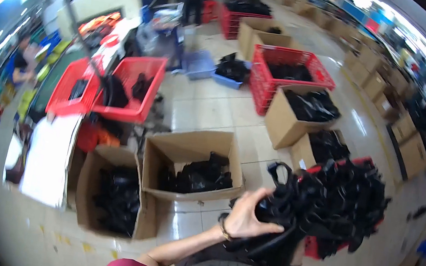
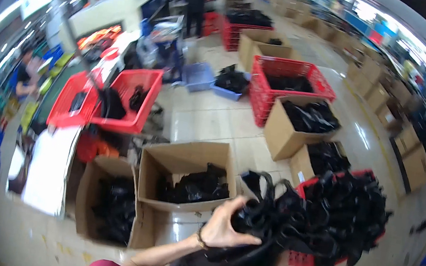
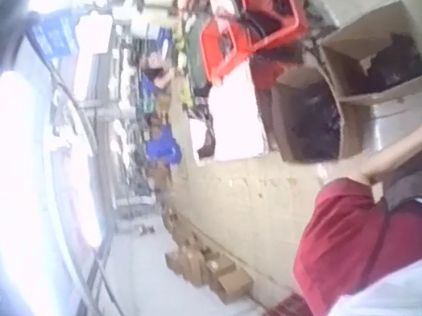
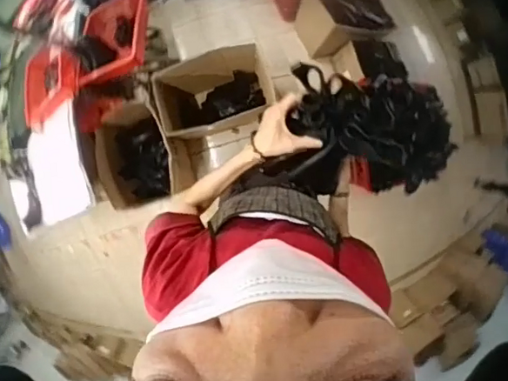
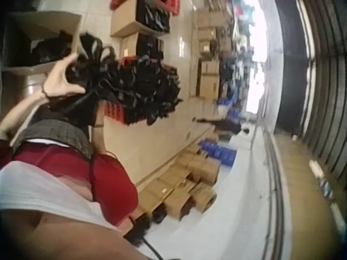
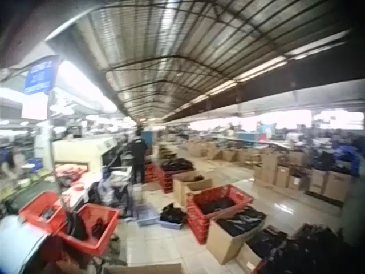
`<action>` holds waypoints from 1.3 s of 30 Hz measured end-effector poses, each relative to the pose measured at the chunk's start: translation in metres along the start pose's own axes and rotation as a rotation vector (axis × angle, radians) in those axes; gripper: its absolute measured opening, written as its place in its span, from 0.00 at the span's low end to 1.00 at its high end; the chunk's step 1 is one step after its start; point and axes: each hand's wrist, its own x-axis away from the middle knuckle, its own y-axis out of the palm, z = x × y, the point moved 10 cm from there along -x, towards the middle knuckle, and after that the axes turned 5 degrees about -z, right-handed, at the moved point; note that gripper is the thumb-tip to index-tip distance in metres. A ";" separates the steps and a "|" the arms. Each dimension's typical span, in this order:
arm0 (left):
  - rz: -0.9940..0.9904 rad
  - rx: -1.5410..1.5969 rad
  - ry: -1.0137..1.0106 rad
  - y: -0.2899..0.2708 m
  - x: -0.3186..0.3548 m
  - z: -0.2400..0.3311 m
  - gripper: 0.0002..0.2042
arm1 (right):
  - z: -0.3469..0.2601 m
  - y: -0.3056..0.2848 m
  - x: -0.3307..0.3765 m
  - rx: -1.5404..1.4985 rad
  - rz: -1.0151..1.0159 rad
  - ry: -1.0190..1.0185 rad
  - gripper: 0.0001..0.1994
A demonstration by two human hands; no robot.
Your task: Apply adhesive to the edges of black shoe uppers using a brush and a bowl of glue.
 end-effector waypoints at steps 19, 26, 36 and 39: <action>1.209 0.649 -0.302 -0.141 0.245 -0.133 0.34 | 0.056 0.370 0.023 0.487 -0.921 -0.316 0.43; 1.306 1.169 -0.093 -0.147 0.292 -0.176 0.24 | 0.061 0.389 -0.005 0.218 -1.214 0.007 0.45; 1.482 0.937 -0.294 -0.112 0.208 -0.215 0.23 | -0.003 0.192 -0.351 0.117 -0.442 0.000 0.42; 1.360 1.088 -0.371 -0.092 0.100 -0.215 0.20 | 0.032 0.140 -0.403 0.132 -0.449 0.186 0.43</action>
